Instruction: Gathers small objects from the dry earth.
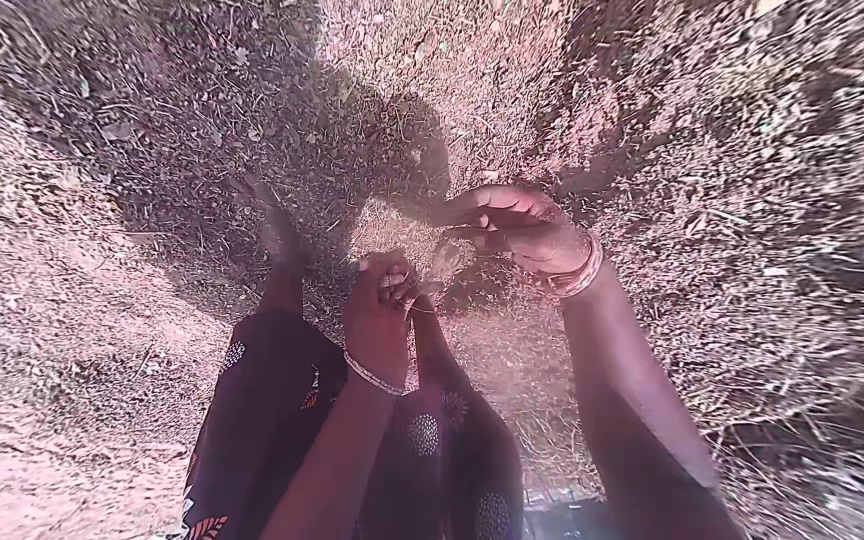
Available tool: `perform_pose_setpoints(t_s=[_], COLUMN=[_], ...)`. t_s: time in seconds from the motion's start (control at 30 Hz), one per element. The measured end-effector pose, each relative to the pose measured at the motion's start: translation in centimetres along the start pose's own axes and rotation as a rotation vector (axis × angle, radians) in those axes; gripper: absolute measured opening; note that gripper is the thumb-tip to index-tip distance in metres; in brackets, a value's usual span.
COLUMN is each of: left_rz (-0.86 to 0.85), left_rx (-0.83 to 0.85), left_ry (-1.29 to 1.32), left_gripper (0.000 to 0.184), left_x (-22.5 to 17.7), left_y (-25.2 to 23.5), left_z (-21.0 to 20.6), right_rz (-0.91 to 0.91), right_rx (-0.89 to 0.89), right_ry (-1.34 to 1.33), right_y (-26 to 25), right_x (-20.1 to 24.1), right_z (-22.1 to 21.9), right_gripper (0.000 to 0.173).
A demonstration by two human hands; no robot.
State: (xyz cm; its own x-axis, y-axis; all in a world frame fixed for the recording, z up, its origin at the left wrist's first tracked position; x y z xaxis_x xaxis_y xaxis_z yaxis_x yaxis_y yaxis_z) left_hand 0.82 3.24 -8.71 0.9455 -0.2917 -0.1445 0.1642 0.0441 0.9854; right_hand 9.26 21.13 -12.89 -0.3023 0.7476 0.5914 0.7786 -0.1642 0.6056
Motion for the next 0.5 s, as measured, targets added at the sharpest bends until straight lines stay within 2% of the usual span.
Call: perform_pose_setpoints(t_s=[0.07,0.1,0.17,0.23,0.27,0.33,0.4,0.5], left_rz=[0.019,0.032,0.064,0.098,0.113,0.133,0.139,0.128], left_rx=[0.101,0.159,0.288,0.348,0.362,0.403,0.468,0.546], left_ry=[0.020,0.037,0.059,0.086,0.097,0.110,0.105,0.116], left_gripper=[0.041,0.042,0.042,0.041,0.041,0.043,0.045,0.045], left_x=[0.2,0.4,0.8,1.2,1.4,1.7,1.7,1.2], left_y=[0.2,0.4,1.0,1.3,1.4,1.4,1.6,2.1], left_z=[-0.8,-1.3,-2.1,-2.4,-2.4,-2.4,-2.7,-3.6], right_rz=[-0.055,-0.150,-0.398,-0.592,-0.654,-0.717,-0.755,-0.822], right_rx=[-0.371,-0.480,-0.506,-0.466,-0.488,-0.542,-0.570,-0.604], right_ry=[0.383,0.636,1.123,1.385,1.463,1.516,1.503,1.471], right_y=[-2.6,-4.5,-9.1,-12.9,-14.0,-14.5,-13.1,-9.3], right_x=[0.2,0.5,1.6,2.8,3.3,3.7,2.8,-0.6], right_z=[6.2,9.5,14.8,18.5,20.5,22.9,22.5,20.9], right_gripper=[0.031,0.038,0.046,0.058,0.065,0.068,0.081,0.096])
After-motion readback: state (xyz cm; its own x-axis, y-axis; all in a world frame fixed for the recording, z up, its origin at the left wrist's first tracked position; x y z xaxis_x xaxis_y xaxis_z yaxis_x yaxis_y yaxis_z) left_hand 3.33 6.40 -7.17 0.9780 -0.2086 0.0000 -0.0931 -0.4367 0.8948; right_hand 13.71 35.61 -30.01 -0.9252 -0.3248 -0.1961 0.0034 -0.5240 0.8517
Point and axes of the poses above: each hand's wrist, its own y-axis away from the middle knuckle, its own z-axis out of the back of the hand, x = y × z, the point moved 8 cm from there along -y, towards the middle knuckle, and after that the axes turned 8 degrees about -y, right-handed, at the moved point
